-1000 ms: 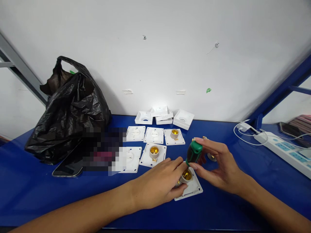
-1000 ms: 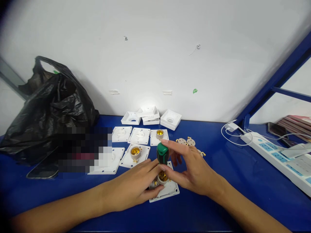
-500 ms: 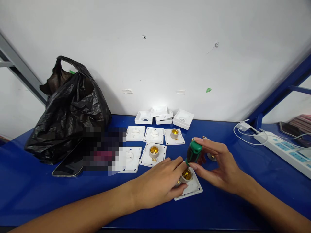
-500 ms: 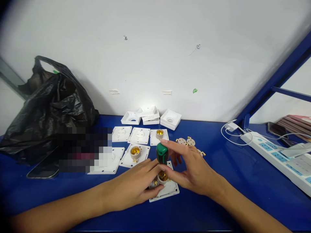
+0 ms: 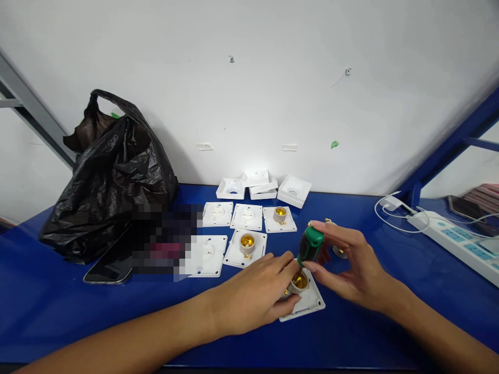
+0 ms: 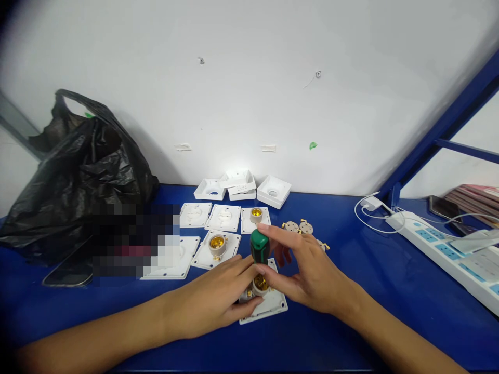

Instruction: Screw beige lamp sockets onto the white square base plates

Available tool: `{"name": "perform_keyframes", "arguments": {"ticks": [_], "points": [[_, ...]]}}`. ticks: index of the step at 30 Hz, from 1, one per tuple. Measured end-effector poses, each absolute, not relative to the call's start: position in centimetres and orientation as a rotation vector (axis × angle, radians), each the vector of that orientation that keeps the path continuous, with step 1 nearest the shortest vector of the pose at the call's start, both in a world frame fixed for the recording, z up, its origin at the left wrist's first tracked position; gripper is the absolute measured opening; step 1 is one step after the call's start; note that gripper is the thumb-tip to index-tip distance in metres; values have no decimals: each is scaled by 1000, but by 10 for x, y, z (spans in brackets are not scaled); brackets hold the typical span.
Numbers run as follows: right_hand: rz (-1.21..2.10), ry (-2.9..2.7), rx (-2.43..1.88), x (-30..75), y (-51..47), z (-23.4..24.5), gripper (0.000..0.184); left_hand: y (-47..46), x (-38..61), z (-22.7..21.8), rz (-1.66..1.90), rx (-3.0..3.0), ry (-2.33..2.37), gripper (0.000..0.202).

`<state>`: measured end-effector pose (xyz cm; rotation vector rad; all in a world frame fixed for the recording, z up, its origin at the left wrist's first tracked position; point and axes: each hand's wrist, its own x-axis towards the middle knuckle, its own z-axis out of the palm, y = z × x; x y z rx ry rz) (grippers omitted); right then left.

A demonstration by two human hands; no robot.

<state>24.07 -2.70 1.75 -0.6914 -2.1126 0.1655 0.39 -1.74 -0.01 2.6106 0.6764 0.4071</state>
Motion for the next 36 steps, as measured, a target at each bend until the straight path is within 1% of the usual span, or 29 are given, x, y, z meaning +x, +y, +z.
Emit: {"name": "perform_keyframes", "arguments": {"ticks": [11, 17, 25, 30, 36], "points": [[153, -2113, -705, 241, -26, 18, 69, -18, 4, 2, 398, 2611, 679, 21], [157, -2116, -697, 240, -27, 20, 68, -18, 4, 1, 418, 2614, 679, 16], [158, -2130, -699, 240, -26, 21, 68, -18, 5, 2, 401, 2609, 689, 21], [133, -2127, -696, 238, -27, 23, 69, -18, 4, 1, 419, 2608, 690, 14], [103, -2134, -692, 237, -29, 27, 68, -18, 4, -2, 426, 2637, 678, 16]]}}
